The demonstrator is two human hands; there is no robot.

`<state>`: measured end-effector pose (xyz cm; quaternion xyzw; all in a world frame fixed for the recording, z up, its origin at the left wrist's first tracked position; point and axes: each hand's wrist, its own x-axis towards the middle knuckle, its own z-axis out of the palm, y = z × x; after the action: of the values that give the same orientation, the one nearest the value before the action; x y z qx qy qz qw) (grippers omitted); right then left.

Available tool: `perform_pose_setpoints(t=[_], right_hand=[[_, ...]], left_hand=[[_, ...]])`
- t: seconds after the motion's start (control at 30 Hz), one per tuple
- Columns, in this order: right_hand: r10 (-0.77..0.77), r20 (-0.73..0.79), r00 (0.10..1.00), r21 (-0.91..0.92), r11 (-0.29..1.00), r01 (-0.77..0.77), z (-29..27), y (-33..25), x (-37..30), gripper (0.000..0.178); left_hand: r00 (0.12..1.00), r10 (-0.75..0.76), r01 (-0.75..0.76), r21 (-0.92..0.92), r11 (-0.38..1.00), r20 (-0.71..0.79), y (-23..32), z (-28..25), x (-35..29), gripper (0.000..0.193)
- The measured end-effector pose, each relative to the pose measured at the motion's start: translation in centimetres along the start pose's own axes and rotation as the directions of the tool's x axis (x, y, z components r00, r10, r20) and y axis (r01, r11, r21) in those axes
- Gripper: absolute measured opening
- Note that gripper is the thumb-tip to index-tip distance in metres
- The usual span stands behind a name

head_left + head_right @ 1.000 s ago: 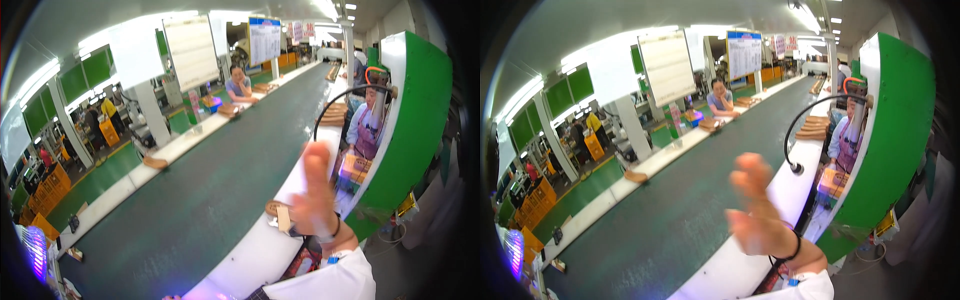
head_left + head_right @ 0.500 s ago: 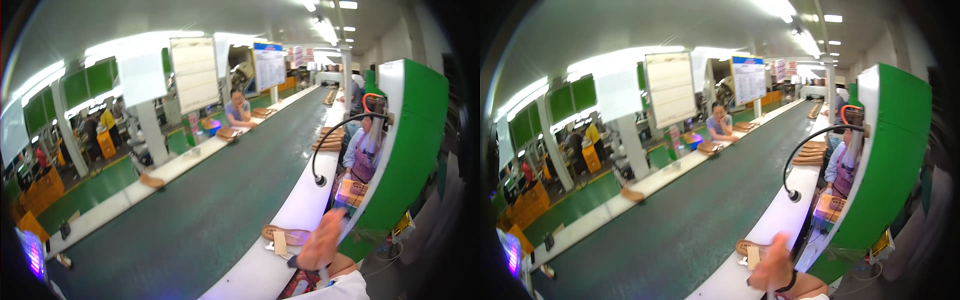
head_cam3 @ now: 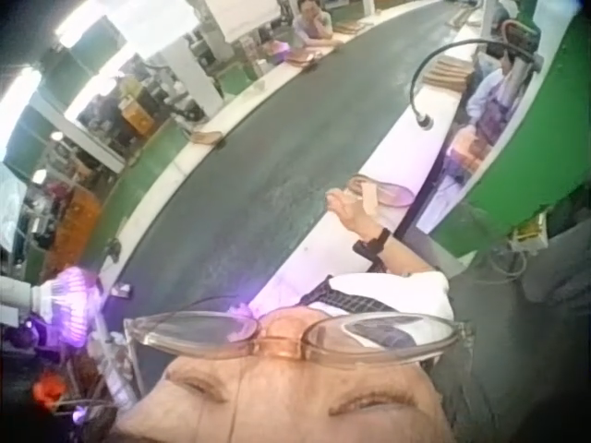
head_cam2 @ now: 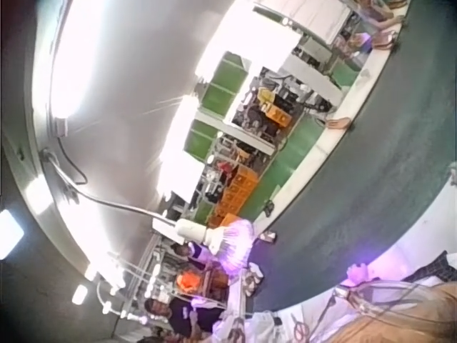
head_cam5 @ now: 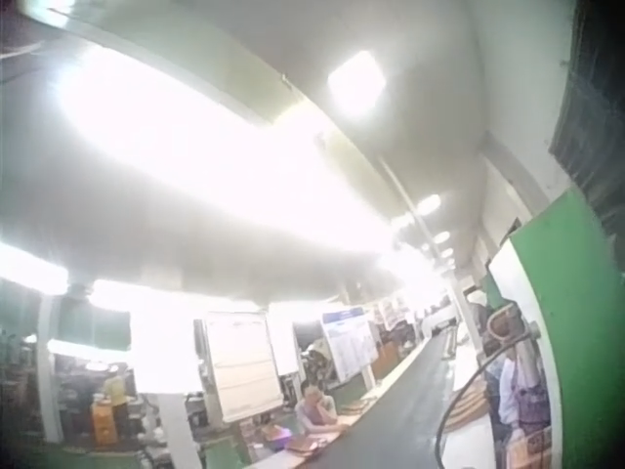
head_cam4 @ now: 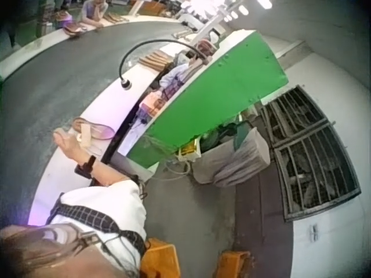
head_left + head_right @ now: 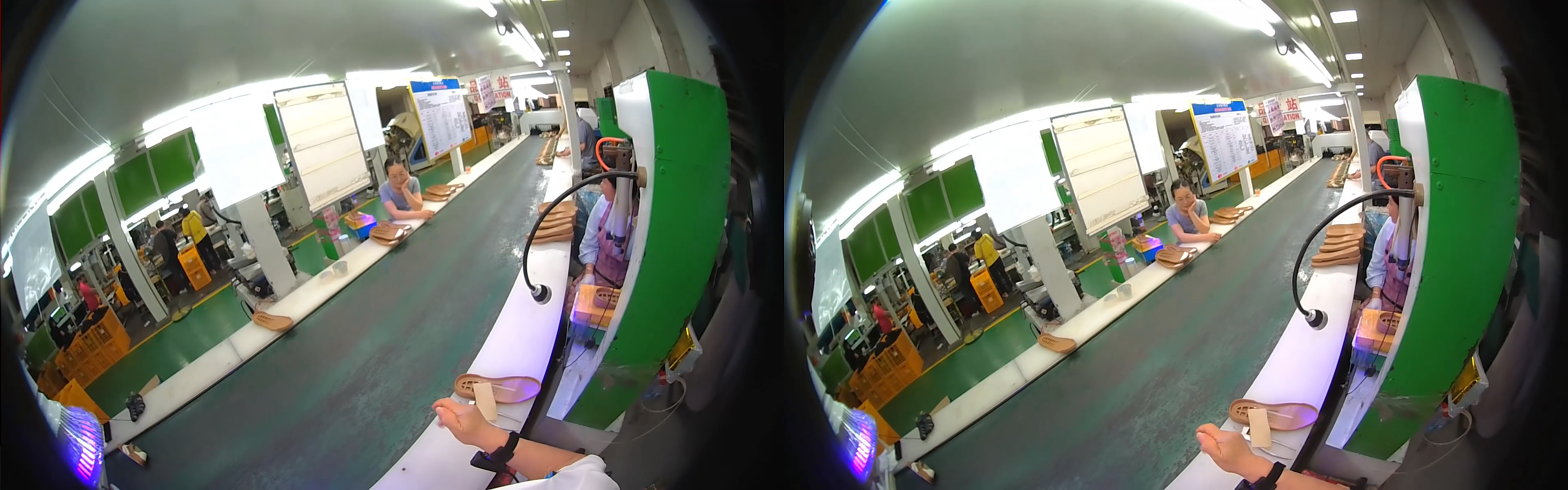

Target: Inspecting manufactured shoes on a conveyor belt and using a pen to mark specific areas.

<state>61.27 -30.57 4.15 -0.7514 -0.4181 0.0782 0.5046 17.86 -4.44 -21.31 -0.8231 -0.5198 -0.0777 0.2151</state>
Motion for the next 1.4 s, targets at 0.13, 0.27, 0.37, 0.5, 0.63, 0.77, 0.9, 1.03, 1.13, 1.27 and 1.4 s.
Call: perform_pose_setpoints(t=[0.13,0.27,0.37,0.5,0.63,0.77,0.9,1.03,1.13,1.27,1.4], right_hand=[[0.137,0.060,0.989,-0.044,0.990,-0.135,1.7,2.8,-1.4,0.033],[0.170,0.063,0.983,-0.173,0.972,-0.157,3.8,6.8,-1.8,0.032],[0.125,0.037,0.991,-0.177,0.977,-0.117,3.5,6.3,-2.0,0.029],[0.133,0.052,0.990,-0.155,0.980,-0.124,3.9,6.6,-2.5,0.028],[0.082,0.049,0.995,-0.167,0.983,-0.073,3.8,6.0,-2.2,0.029],[0.070,0.007,0.998,-0.161,0.985,-0.068,2.0,3.0,-0.7,0.031],[-0.027,-0.112,0.993,-0.127,0.992,0.013,1.0,2.6,0.8,0.029],[-0.038,-0.084,0.996,-0.094,0.995,0.030,1.2,2.5,1.8,0.028],[-0.070,-0.090,0.993,-0.092,0.994,0.062,1.6,1.7,2.2,0.027],[-0.134,-0.167,0.977,-0.062,0.990,0.125,1.5,0.5,3.4,0.026],[-0.218,-0.394,0.893,0.012,0.970,0.242,-0.9,-3.4,4.9,0.022]], left_hand=[[0.952,-0.202,0.231,-0.111,0.967,0.229,1.4,-1.1,0.9,0.023],[0.933,-0.296,0.324,-0.119,0.939,0.208,1.6,-1.6,0.9,0.021],[0.938,-0.281,0.307,-0.103,0.946,0.205,1.9,-1.7,1.0,0.021],[0.942,-0.274,0.298,-0.109,0.948,0.194,1.8,-1.7,1.1,0.020],[0.946,-0.267,0.290,-0.113,0.950,0.184,1.7,-1.7,0.9,0.020],[0.949,-0.260,0.283,-0.119,0.952,0.177,1.4,-1.6,0.9,0.020],[0.952,-0.249,0.271,-0.114,0.956,0.176,1.3,-1.6,0.9,0.020],[0.950,-0.247,0.267,-0.087,0.960,0.189,1.6,-1.7,1.2,0.020],[0.951,-0.241,0.259,-0.076,0.963,0.196,1.7,-2.5,1.3,0.020],[0.937,-0.274,0.324,-0.245,0.914,0.219,2.2,-5.1,1.8,0.021],[0.923,-0.318,0.375,-0.333,0.865,0.215,2.6,-7.6,2.2,0.020]])
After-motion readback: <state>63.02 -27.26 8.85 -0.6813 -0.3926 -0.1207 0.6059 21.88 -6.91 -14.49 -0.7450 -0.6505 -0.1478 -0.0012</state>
